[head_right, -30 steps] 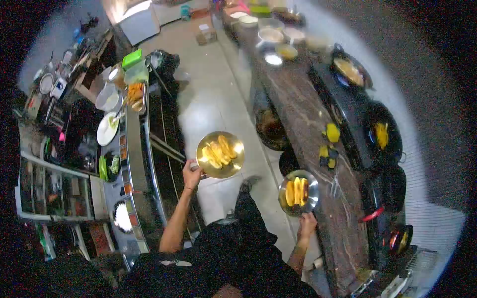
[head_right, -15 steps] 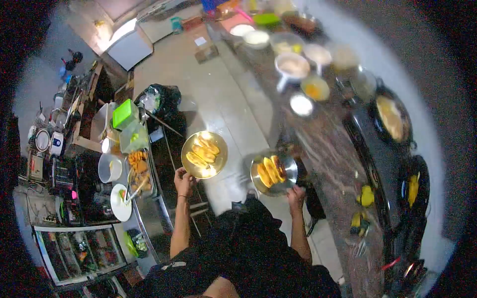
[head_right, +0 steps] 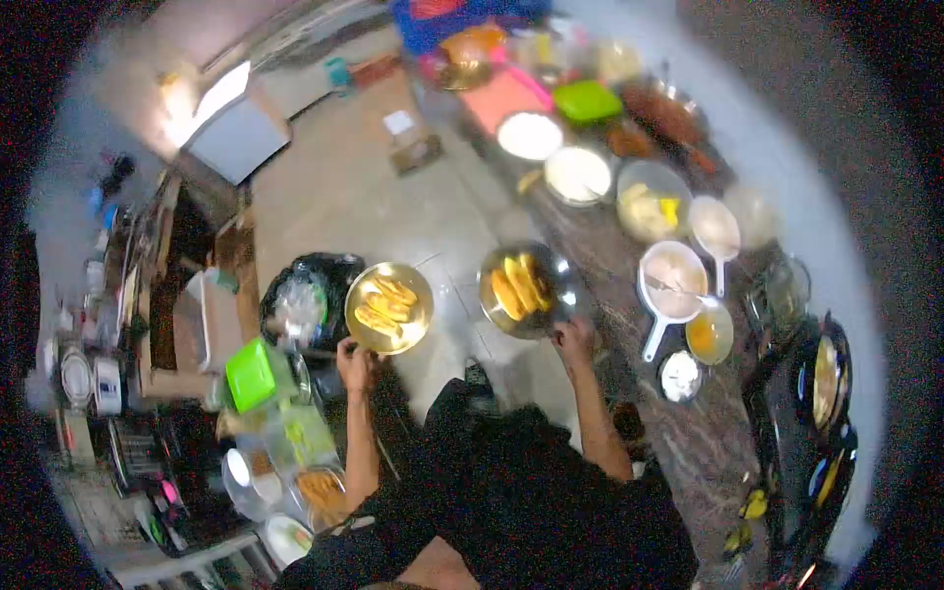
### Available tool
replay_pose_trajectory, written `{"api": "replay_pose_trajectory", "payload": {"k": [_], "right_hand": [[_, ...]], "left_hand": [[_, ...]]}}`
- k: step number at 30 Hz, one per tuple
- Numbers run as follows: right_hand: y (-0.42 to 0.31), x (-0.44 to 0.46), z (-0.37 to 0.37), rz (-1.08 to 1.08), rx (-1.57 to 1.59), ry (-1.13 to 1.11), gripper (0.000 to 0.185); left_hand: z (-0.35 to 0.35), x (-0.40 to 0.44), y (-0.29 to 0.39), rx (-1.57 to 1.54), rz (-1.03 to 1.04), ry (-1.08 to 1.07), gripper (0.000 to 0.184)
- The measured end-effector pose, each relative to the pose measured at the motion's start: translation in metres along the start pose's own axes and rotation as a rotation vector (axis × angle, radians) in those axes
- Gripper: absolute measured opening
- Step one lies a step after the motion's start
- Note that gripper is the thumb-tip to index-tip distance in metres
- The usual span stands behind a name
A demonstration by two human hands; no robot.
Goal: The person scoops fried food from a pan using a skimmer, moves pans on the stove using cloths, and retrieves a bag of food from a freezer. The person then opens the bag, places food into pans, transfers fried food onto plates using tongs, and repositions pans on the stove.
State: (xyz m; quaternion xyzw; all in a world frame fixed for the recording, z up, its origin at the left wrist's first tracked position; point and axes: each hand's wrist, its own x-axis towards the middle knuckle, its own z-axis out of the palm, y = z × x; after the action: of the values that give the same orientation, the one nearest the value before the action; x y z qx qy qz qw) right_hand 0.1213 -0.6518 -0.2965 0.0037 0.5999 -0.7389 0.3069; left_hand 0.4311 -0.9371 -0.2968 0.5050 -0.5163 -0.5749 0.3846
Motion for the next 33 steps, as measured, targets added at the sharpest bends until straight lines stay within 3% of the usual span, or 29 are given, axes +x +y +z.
{"api": "replay_pose_trajectory", "payload": {"k": [1, 2, 5, 6, 9, 10, 13, 14, 16, 17, 20, 22, 23, 25, 28, 29, 31, 32, 33], "right_hand": [[-0.006, 0.013, 0.016, 0.000, 0.048, 0.032, 0.013], [-0.017, 0.024, 0.030, 0.023, -0.115, 0.066, 0.013], [-0.014, 0.077, 0.056, 0.026, 0.055, 0.238, 0.008], [-0.061, 0.066, 0.085, -0.015, -0.029, 0.188, 0.005], [-0.060, 0.122, 0.100, -0.092, 0.012, 0.221, 0.007], [-0.054, 0.142, 0.104, -0.036, 0.067, 0.306, 0.010], [-0.028, 0.204, 0.108, -0.214, -0.032, 0.419, 0.012], [-0.054, 0.214, 0.124, -0.106, 0.017, 0.356, 0.009], [-0.082, 0.232, 0.149, -0.154, 0.070, 0.351, 0.002], [-0.082, 0.242, 0.155, -0.193, 0.119, 0.372, 0.001], [-0.101, 0.247, 0.185, -0.219, 0.105, 0.522, 0.003], [-0.104, 0.253, 0.200, -0.233, 0.038, 0.643, 0.002], [-0.100, 0.256, 0.208, -0.240, 0.008, 0.702, 0.003], [-0.070, 0.258, 0.223, -0.317, 0.019, 0.814, 0.003], [-0.094, 0.267, 0.281, -0.333, 0.138, 0.933, 0.006], [-0.093, 0.274, 0.299, -0.334, 0.182, 0.977, 0.007], [-0.087, 0.289, 0.329, -0.335, 0.257, 1.046, 0.008], [-0.078, 0.301, 0.336, -0.295, 0.254, 1.085, 0.009], [-0.081, 0.308, 0.348, -0.231, 0.268, 1.085, 0.009]], "left_hand": [[0.020, 0.031, 0.021, -0.018, 0.034, -0.045, 0.021], [0.041, 0.059, 0.043, -0.044, -0.053, -0.050, 0.019], [0.106, 0.158, 0.072, -0.013, -0.071, -0.170, 0.022], [0.131, 0.187, 0.081, -0.089, -0.116, -0.202, 0.027], [0.213, 0.272, 0.104, -0.067, -0.119, -0.291, 0.032], [0.238, 0.309, 0.100, -0.085, -0.090, -0.352, 0.033], [0.320, 0.370, 0.106, -0.063, -0.067, -0.419, 0.034], [0.348, 0.392, 0.099, -0.110, -0.090, -0.468, 0.034], [0.399, 0.430, 0.101, -0.115, -0.117, -0.519, 0.032], [0.421, 0.456, 0.090, 0.058, -0.054, -0.516, 0.028], [0.479, 0.496, 0.078, -0.037, -0.104, -0.614, 0.031], [0.511, 0.531, 0.064, 0.009, -0.050, -0.730, 0.039], [0.524, 0.537, 0.071, -0.163, -0.327, -0.773, 0.040], [0.536, 0.543, 0.075, 0.004, -0.100, -0.834, 0.042], [0.545, 0.572, 0.056, -0.172, -0.334, -1.025, 0.042], [0.546, 0.581, 0.060, -0.095, -0.387, -1.054, 0.041], [0.548, 0.599, 0.068, 0.046, -0.495, -1.091, 0.039], [0.553, 0.602, 0.092, 0.131, -0.586, -0.941, 0.029], [0.558, 0.627, 0.080, 0.084, -0.580, -0.929, 0.027]]}}
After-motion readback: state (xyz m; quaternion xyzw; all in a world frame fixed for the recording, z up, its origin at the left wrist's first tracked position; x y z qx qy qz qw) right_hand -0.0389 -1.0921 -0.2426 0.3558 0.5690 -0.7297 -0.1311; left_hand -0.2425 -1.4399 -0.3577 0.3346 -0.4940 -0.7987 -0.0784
